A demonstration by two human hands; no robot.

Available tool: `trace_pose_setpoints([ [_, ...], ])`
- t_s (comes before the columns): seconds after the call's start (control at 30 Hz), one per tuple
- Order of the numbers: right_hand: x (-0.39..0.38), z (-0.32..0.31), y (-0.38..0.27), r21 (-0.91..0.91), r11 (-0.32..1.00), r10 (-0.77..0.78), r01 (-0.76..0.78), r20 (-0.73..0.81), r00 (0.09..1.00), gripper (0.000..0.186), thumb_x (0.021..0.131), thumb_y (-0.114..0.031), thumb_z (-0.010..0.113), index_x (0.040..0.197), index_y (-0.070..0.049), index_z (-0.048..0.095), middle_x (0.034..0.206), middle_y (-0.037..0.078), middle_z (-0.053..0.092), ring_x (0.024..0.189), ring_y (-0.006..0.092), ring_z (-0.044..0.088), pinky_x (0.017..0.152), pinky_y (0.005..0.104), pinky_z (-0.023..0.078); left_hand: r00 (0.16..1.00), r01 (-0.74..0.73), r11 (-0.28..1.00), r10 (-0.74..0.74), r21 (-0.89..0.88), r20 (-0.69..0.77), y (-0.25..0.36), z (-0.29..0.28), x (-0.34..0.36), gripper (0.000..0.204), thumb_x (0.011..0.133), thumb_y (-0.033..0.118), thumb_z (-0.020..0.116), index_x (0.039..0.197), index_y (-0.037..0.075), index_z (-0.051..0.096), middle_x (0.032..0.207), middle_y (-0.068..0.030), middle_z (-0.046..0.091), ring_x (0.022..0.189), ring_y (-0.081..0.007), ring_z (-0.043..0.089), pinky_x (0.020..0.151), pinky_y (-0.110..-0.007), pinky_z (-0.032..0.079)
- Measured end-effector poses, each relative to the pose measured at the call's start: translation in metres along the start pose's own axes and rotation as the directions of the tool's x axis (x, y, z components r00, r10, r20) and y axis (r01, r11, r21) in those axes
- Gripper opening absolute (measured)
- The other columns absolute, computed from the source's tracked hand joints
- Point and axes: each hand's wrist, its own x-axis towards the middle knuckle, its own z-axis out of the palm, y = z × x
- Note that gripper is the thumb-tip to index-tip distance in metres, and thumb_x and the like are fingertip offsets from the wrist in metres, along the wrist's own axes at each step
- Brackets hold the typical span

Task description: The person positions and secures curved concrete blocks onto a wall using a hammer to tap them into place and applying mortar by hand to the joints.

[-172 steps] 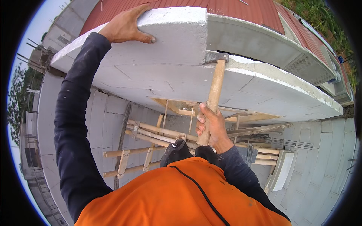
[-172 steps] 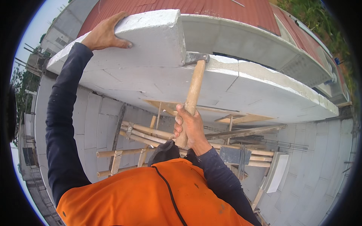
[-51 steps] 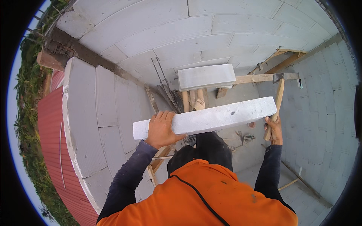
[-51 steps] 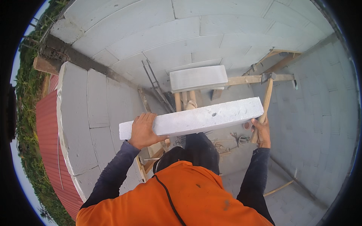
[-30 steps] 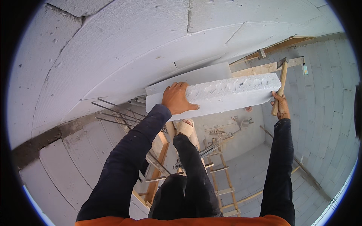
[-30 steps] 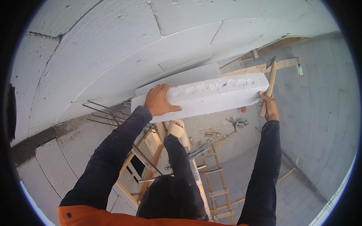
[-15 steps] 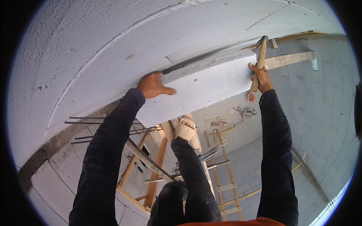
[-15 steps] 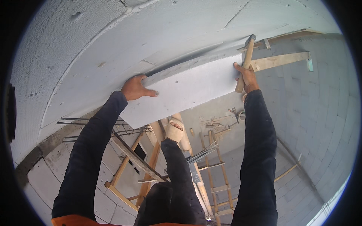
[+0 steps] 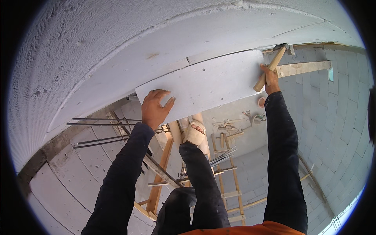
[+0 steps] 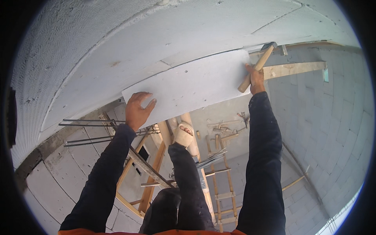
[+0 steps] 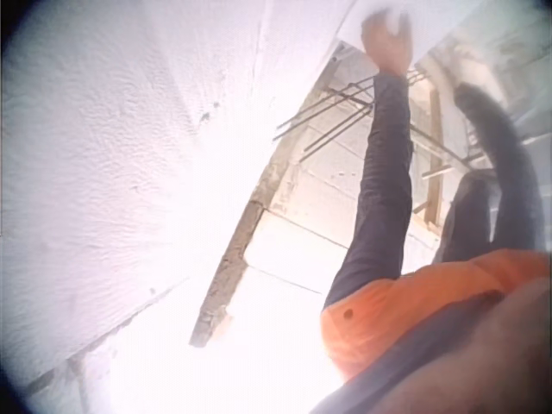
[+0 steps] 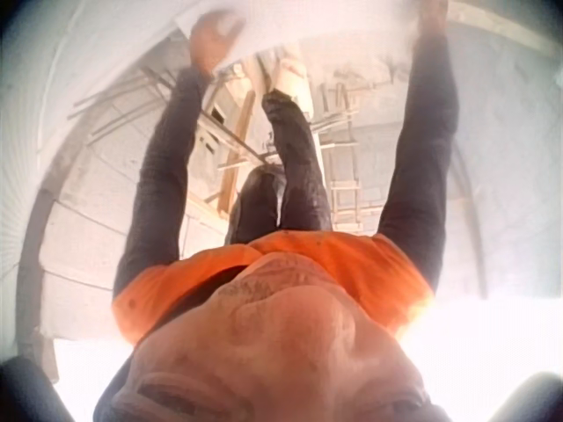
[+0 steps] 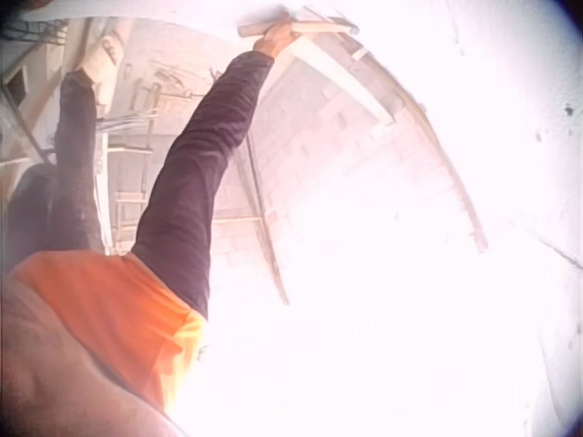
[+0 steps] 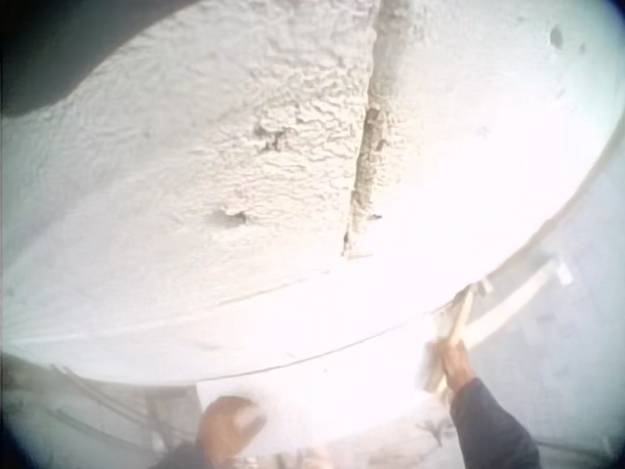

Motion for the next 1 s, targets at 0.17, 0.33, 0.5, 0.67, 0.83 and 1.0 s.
trace_pose_setpoints([
  [0.17,-0.035,0.004,-0.001,-0.07,0.997,0.019,-0.034,-0.21,0.977,0.055,0.085,-0.029,0.087,0.126,-0.006,0.06,0.111,0.007,0.061,0.092,0.0218,0.063,0.074,0.0375,0.059,0.724,0.461,0.712,-0.647,-0.53,-0.24,-0.082,0.048,-0.083,0.085,0.096,0.039,0.081,0.158,-0.003,0.042,0.153,-0.0233,0.053,0.145,-0.0331,0.049,0.122,-0.041,0.037],
  [0.33,-0.08,0.004,0.061,0.085,0.976,0.218,-0.201,-0.443,0.87,0.057,0.088,-0.027,0.085,0.128,0.005,0.058,0.116,0.014,0.066,0.1,0.0276,0.069,0.09,0.0438,0.058,0.704,0.494,0.407,-0.706,-0.768,0.079,-0.098,0.066,-0.108,0.088,0.102,0.051,0.071,0.161,-0.005,0.038,0.157,-0.0218,0.05,0.147,-0.0282,0.047,0.123,-0.039,0.037],
  [0.5,-0.068,0.024,0.07,0.151,0.969,0.245,-0.197,-0.457,0.855,0.074,0.089,-0.032,0.085,0.14,0.009,0.051,0.121,0.02,0.063,0.106,0.0296,0.068,0.092,0.0458,0.058,0.772,0.383,0.44,-0.636,-0.812,0.019,-0.092,0.094,-0.081,0.084,0.106,0.057,0.065,0.154,-0.007,0.044,0.147,-0.0192,0.059,0.134,-0.0244,0.056,0.114,-0.037,0.044],
  [0.67,-0.1,0.023,0.056,0.071,0.976,0.215,-0.204,-0.245,0.945,0.063,0.097,-0.02,0.077,0.141,0.004,0.04,0.122,0.018,0.059,0.106,0.028,0.065,0.079,0.0463,0.066,0.763,0.46,0.473,-0.643,-0.751,0.062,-0.094,0.072,-0.091,0.096,0.102,0.06,0.07,0.157,-0.012,0.037,0.148,-0.0268,0.059,0.137,-0.0304,0.058,0.115,-0.037,0.045],
  [0.83,-0.179,-0.004,0.052,0.071,0.985,0.171,-0.158,-0.242,0.955,0.054,0.097,-0.02,0.078,0.135,0.002,0.045,0.108,0.014,0.065,0.076,0.0237,0.067,0.064,0.0432,0.064,0.722,0.6,0.606,-0.691,-0.521,0.028,-0.062,0.014,-0.121,0.106,0.096,0.052,0.077,0.162,-0.014,0.029,0.155,-0.0352,0.052,0.145,-0.0387,0.054,0.122,-0.039,0.04],
  [1.0,-0.339,-0.09,0.071,-0.068,0.945,0.289,-0.32,-0.288,0.913,0.054,0.097,-0.048,0.078,0.118,-0.005,0.054,0.083,0.007,0.059,0.059,0.0177,0.059,0.048,0.037,0.049,0.755,0.654,0.521,-0.406,-0.549,0.515,0.015,-0.049,-0.298,0.072,0.102,0.035,0.074,0.154,-0.008,0.048,0.145,-0.0249,0.065,0.137,-0.0292,0.062,0.115,-0.035,0.048],
])
